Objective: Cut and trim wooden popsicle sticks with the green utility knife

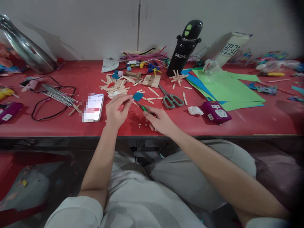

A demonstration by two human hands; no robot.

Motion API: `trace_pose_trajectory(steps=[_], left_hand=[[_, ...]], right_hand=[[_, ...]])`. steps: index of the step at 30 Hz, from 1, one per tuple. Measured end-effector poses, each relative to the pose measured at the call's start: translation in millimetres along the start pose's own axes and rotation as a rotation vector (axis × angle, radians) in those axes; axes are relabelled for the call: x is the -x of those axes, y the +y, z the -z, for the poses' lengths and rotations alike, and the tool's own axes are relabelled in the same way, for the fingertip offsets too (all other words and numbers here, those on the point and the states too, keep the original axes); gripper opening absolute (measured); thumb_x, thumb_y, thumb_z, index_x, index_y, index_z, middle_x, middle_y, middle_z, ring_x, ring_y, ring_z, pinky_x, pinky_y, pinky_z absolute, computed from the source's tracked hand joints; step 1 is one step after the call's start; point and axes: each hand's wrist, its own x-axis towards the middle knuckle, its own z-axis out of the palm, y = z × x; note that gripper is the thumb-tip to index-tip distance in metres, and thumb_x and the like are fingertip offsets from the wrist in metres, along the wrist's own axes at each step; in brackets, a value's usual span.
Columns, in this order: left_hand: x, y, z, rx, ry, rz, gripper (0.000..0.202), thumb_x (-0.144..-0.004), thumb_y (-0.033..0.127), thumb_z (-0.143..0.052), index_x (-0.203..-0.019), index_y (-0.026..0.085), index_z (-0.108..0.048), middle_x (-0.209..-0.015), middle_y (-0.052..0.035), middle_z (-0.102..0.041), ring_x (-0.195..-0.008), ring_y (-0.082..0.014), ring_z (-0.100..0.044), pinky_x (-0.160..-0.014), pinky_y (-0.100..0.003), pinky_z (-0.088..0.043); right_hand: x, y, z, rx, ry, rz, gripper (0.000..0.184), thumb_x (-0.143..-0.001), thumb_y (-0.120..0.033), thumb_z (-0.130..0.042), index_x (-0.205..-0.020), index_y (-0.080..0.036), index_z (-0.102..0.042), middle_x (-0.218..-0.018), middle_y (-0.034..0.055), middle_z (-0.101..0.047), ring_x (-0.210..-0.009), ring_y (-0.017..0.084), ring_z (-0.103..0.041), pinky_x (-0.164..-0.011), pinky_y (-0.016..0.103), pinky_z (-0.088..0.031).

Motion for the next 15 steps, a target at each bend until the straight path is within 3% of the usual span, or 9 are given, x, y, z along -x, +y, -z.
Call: trace_pose_trajectory(steps=[3,6,9,15], left_hand=[[1,3,0.6,0.020,0.022,-0.027,0.020,-0.095,0.037,-0.064,-0.094,0.023,-0.077,-0.093,-0.0041,-0.079,-0.089,-0.0171,-0.073,-0.083,-0.032,-0.060],[2,9,2.5,0.046,0.046,-0.116,0.012,-0.093,0.029,-0.067,-0.095,0.023,-0.078,-0.093,-0.0032,-0.080,-0.086,-0.0161,-0.075,-0.083,-0.031,-0.062],[2,20,6.0,0.126,0.068,-0.240,0.012,-0.090,0.019,-0.071,-0.098,0.024,-0.078,-0.097,-0.0023,-0.081,-0.087,-0.0153,-0.076,-0.080,-0.028,-0.063],[3,42,10.3,0.162,-0.023,-0.378,0.026,-0.090,0.009,-0.067,-0.106,0.027,-0.076,-0.106,0.0007,-0.080,-0.093,-0.0137,-0.077,-0.083,-0.024,-0.065]], right_hand=[[-3,-2,-1,-0.155,0.076,-0.087,0.051,-0.090,-0.035,-0.068,-0.135,-0.013,-0.058,-0.051,-0.0110,-0.046,-0.035,0.008,-0.044,-0.034,0.020,-0.030],[-7,-3,4,-0.438,0.070,-0.178,0.034,-0.084,-0.041,-0.076,-0.102,-0.016,-0.063,-0.054,-0.0104,-0.045,-0.036,0.005,-0.037,-0.033,0.019,-0.023],[-11,-5,11,-0.668,0.029,-0.245,0.035,-0.080,-0.044,-0.079,-0.088,-0.017,-0.059,-0.056,-0.0096,-0.046,-0.038,0.003,-0.035,-0.035,0.017,-0.021],[-7,-13,18,-0.710,-0.046,-0.189,0.040,-0.071,-0.045,-0.086,-0.076,-0.017,-0.058,-0.060,-0.0063,-0.055,-0.038,0.002,-0.032,-0.034,0.018,-0.016]])
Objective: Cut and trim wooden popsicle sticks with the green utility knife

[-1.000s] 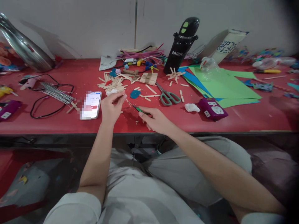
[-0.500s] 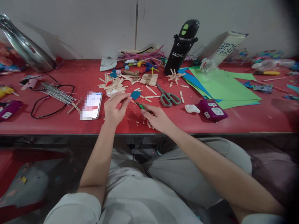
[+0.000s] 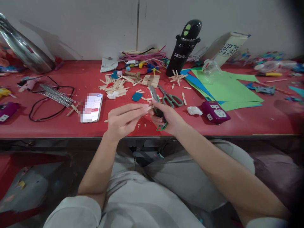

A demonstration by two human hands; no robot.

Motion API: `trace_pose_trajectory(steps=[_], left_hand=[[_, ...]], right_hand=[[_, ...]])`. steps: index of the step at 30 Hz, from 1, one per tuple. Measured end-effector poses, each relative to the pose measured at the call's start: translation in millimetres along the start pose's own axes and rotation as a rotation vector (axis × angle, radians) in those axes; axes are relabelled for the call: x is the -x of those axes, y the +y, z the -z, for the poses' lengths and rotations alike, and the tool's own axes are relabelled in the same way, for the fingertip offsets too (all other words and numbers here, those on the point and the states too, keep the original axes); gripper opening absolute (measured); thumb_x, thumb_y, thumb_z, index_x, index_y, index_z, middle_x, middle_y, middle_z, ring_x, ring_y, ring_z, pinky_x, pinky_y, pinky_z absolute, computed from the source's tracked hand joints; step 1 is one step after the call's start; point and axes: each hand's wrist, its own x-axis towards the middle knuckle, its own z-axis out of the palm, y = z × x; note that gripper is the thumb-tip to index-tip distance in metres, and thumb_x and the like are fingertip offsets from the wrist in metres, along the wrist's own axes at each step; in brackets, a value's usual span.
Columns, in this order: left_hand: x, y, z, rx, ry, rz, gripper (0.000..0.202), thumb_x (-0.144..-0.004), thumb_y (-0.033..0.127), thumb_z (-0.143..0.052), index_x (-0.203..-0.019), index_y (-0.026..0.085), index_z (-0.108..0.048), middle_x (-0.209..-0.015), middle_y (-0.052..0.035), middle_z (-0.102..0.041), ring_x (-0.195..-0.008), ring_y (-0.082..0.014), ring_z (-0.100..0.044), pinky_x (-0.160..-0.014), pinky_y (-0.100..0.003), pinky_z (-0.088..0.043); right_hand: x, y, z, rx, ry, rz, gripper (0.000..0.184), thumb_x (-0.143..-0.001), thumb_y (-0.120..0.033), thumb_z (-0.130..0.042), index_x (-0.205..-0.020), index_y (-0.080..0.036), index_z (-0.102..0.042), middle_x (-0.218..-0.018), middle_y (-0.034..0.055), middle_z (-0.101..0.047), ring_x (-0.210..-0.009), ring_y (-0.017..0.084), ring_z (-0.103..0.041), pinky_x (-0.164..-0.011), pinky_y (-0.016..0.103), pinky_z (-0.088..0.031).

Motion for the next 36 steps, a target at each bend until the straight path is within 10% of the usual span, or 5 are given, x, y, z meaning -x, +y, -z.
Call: trace_pose_trajectory(steps=[36], left_hand=[[-16,33,-4.5,0.101,-0.062,-0.164,0.026,-0.090,0.005,-0.067,-0.103,0.025,-0.075,-0.108,0.0005,-0.080,-0.101,-0.0154,-0.076,-0.090,-0.027,-0.067]], right_hand=[[15,-11,-4,0.153,-0.064,0.167,0.041,-0.070,-0.051,-0.084,-0.068,-0.021,-0.056,-0.052,-0.0074,-0.046,-0.041,0.005,-0.032,-0.037,0.021,-0.023]])
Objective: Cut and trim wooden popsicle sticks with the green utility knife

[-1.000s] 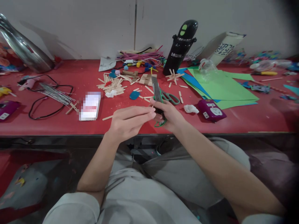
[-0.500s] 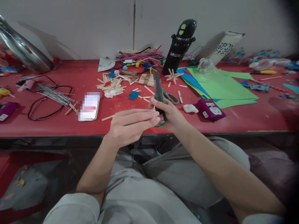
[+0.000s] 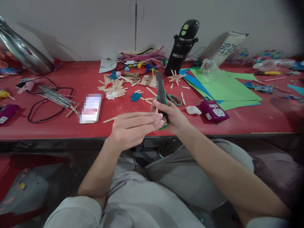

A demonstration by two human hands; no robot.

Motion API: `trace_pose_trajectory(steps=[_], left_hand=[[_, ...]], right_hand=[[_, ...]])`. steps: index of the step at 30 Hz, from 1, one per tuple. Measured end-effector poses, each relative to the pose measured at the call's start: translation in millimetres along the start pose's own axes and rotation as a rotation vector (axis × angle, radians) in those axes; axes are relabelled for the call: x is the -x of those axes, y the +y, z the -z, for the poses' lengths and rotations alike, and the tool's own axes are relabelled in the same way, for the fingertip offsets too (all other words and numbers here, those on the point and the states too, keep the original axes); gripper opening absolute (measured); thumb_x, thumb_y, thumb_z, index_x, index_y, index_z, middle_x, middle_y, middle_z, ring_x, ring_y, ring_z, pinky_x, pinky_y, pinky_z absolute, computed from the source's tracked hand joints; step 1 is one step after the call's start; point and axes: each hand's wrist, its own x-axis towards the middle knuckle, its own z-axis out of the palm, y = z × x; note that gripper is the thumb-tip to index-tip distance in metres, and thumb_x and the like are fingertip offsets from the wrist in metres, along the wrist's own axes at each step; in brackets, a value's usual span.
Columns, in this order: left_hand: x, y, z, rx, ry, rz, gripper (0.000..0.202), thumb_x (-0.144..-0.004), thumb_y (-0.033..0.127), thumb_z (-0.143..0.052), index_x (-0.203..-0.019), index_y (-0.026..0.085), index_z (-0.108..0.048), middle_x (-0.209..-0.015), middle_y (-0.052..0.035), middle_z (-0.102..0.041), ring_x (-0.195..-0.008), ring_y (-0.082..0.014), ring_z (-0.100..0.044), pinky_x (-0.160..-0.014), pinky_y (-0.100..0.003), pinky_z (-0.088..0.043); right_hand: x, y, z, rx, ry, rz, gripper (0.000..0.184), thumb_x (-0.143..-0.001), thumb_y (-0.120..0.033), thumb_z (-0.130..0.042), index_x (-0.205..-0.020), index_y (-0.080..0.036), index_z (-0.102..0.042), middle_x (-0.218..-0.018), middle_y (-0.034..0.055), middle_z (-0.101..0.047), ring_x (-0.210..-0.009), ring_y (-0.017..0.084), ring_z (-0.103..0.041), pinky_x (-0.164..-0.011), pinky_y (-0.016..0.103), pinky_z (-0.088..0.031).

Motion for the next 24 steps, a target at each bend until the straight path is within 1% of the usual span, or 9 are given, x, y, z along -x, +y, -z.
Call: trace_pose_trajectory(steps=[3,6,8,11,13,15,17,19,24], left_hand=[[0,1,-0.4,-0.004,-0.010,0.009,0.026,-0.091,0.006,-0.065,-0.104,0.027,-0.075,-0.108,0.0026,-0.080,-0.100,-0.0147,-0.076,-0.089,-0.026,-0.067],[1,1,-0.7,0.000,0.009,0.014,0.028,-0.091,0.005,-0.064,-0.106,0.026,-0.076,-0.108,0.0009,-0.080,-0.101,-0.0151,-0.076,-0.088,-0.026,-0.067],[3,-2,1.1,-0.026,0.029,0.059,0.032,-0.091,0.003,-0.063,-0.109,0.025,-0.076,-0.108,-0.0002,-0.080,-0.100,-0.0150,-0.076,-0.086,-0.025,-0.066],[7,-15,8.6,-0.127,0.102,0.261,0.034,-0.089,0.006,-0.067,-0.109,0.031,-0.078,-0.105,0.0033,-0.080,-0.092,-0.0138,-0.077,-0.082,-0.024,-0.065],[13,-29,15.7,-0.200,0.179,0.408,0.023,-0.088,0.014,-0.073,-0.102,0.031,-0.081,-0.097,0.0021,-0.081,-0.086,-0.0152,-0.077,-0.080,-0.026,-0.064],[22,-45,22.3,-0.250,0.194,0.563,0.014,-0.087,0.020,-0.075,-0.095,0.028,-0.082,-0.093,-0.0002,-0.081,-0.085,-0.0165,-0.077,-0.080,-0.028,-0.063],[32,-60,26.4,-0.268,0.193,0.683,0.012,-0.085,0.021,-0.077,-0.094,0.026,-0.082,-0.091,-0.0015,-0.081,-0.083,-0.0162,-0.077,-0.077,-0.027,-0.062],[43,-73,27.6,-0.286,0.182,0.726,0.013,-0.084,0.021,-0.077,-0.095,0.026,-0.082,-0.089,-0.0008,-0.081,-0.081,-0.0158,-0.076,-0.075,-0.027,-0.061],[52,-83,24.0,-0.289,0.133,0.696,0.013,-0.086,0.020,-0.074,-0.094,0.025,-0.083,-0.092,-0.0027,-0.081,-0.085,-0.0179,-0.076,-0.079,-0.030,-0.061]], right_hand=[[0,0,1,0.012,0.003,0.010,0.039,-0.071,-0.050,-0.083,-0.070,-0.021,-0.057,-0.054,-0.0071,-0.047,-0.042,0.005,-0.034,-0.038,0.021,-0.024],[0,1,-1,0.012,0.017,0.002,0.040,-0.072,-0.050,-0.083,-0.070,-0.021,-0.056,-0.053,-0.0073,-0.047,-0.041,0.004,-0.034,-0.037,0.021,-0.023],[-2,3,-2,0.017,0.056,-0.009,0.041,-0.073,-0.050,-0.083,-0.072,-0.020,-0.054,-0.055,-0.0069,-0.050,-0.039,0.004,-0.034,-0.036,0.020,-0.022],[-6,9,-3,0.056,0.154,-0.048,0.032,-0.083,-0.044,-0.075,-0.082,-0.019,-0.055,-0.064,-0.0030,-0.061,-0.038,0.004,-0.039,-0.034,0.019,-0.021],[-9,13,-3,0.130,0.209,-0.093,0.020,-0.091,-0.036,-0.064,-0.089,-0.019,-0.054,-0.068,-0.0010,-0.065,-0.036,0.004,-0.042,-0.034,0.019,-0.022],[-11,17,-4,0.234,0.233,-0.107,0.008,-0.092,-0.024,-0.059,-0.093,-0.019,-0.052,-0.067,-0.0024,-0.064,-0.036,0.005,-0.043,-0.034,0.019,-0.023],[-10,20,-5,0.349,0.210,-0.115,0.009,-0.089,-0.017,-0.058,-0.095,-0.020,-0.051,-0.058,-0.0067,-0.056,-0.038,0.007,-0.044,-0.035,0.018,-0.027],[-8,24,-7,0.457,0.133,-0.124,0.011,-0.089,-0.017,-0.059,-0.097,-0.020,-0.052,-0.050,-0.0094,-0.049,-0.040,0.009,-0.045,-0.038,0.018,-0.032],[1,30,-9,0.687,-0.011,-0.019,0.029,-0.092,-0.021,-0.056,-0.120,-0.014,-0.060,-0.057,-0.0069,-0.053,-0.044,0.009,-0.049,-0.046,0.021,-0.042]])
